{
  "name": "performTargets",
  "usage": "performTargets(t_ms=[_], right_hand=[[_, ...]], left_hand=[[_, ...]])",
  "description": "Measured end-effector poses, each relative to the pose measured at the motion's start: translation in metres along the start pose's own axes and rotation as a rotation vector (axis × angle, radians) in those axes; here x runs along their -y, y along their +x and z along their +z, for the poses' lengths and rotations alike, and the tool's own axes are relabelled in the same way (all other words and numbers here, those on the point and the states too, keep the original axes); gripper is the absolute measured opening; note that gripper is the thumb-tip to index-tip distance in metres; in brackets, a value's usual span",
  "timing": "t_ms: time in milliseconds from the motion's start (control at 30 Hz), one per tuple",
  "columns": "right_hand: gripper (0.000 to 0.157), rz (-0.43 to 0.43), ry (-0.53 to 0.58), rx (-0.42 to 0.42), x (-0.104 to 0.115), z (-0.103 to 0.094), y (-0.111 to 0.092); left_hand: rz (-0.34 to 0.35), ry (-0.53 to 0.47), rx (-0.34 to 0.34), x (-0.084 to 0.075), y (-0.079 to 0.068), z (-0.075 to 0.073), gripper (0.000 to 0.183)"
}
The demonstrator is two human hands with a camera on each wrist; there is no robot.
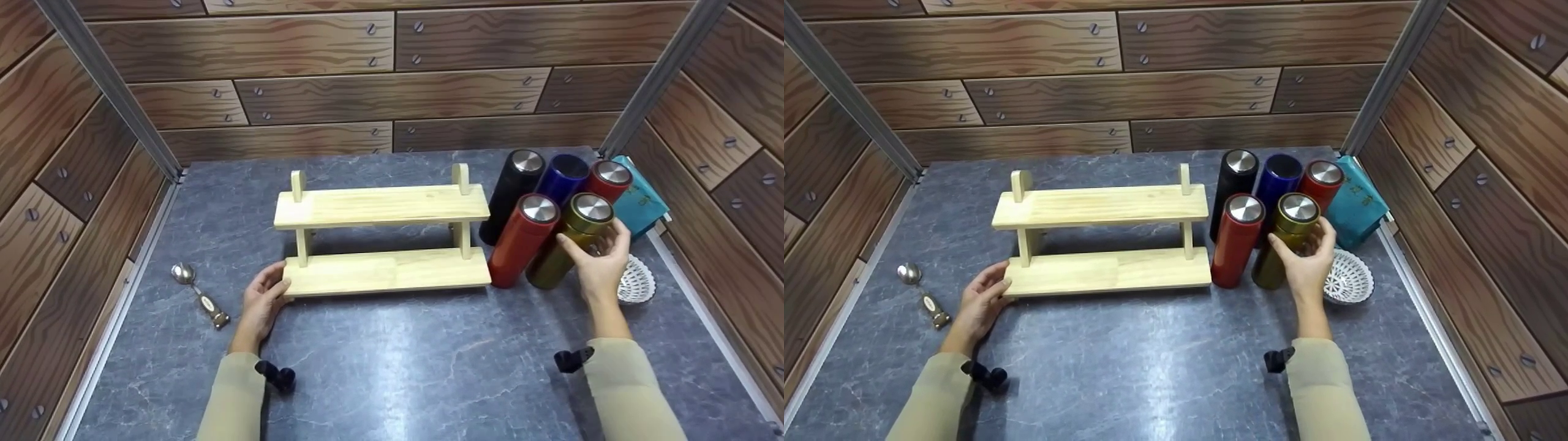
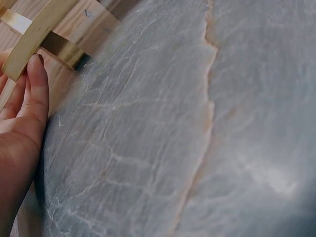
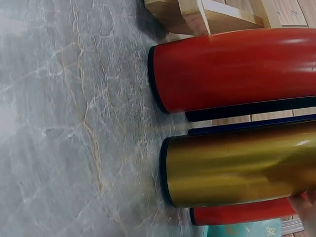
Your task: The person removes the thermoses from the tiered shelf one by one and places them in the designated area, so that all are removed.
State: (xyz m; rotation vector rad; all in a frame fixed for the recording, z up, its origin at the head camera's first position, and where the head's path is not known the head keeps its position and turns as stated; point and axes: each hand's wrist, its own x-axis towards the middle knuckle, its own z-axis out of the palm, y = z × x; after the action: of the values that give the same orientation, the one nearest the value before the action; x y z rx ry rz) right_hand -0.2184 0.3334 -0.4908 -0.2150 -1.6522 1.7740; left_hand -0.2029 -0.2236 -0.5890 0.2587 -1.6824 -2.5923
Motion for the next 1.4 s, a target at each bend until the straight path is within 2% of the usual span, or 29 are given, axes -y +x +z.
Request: performTargets(t_ms=[267,467,600,767,867,1000,1133,1267,1400], right_hand=[[0.081,0.004,-0.006,0.036,-0.006,-0.012,-0.001],[0.079,0.015,-0.004,0.058,0.001,-0.013,-0.009],[0.079,-0.007,0.015,0.067,-0.002,-0.019,-0.009],[0.077,-0.042,0.088,0.049,-0.008,-0.028,-0.011],[0.072,-0.076,0.135,0.035,-0.004,-0.03,-0.017],[0.058,-0.17,0.226,-0.039,0.009,-0.028,-0.022],[0.047,-0.264,0.273,-0.113,0.024,-0.023,-0.021],[0.041,-0.285,0.289,-0.134,0.04,-0.016,-0.022],[0.038,-0.315,0.27,-0.117,0.053,-0.009,-0.025]], left_hand=[[-0.008,-0.009,0.0,0.001,0.0,0.008,0.048],[-0.046,0.014,0.002,-0.003,0.0,0.009,0.048],[-0.069,0.096,0.014,-0.006,0.0,0.008,0.048],[-0.065,0.22,0.053,-0.014,0.0,0.006,0.049],[-0.064,0.252,0.065,-0.021,0.0,0.003,0.05],[-0.074,0.308,0.068,-0.037,0.0,0.002,0.051],[-0.059,0.383,0.048,-0.061,-0.003,0.005,0.051],[-0.011,0.447,0.034,-0.091,-0.01,0.014,0.05],[0.087,0.49,0.038,-0.114,-0.018,0.027,0.051]])
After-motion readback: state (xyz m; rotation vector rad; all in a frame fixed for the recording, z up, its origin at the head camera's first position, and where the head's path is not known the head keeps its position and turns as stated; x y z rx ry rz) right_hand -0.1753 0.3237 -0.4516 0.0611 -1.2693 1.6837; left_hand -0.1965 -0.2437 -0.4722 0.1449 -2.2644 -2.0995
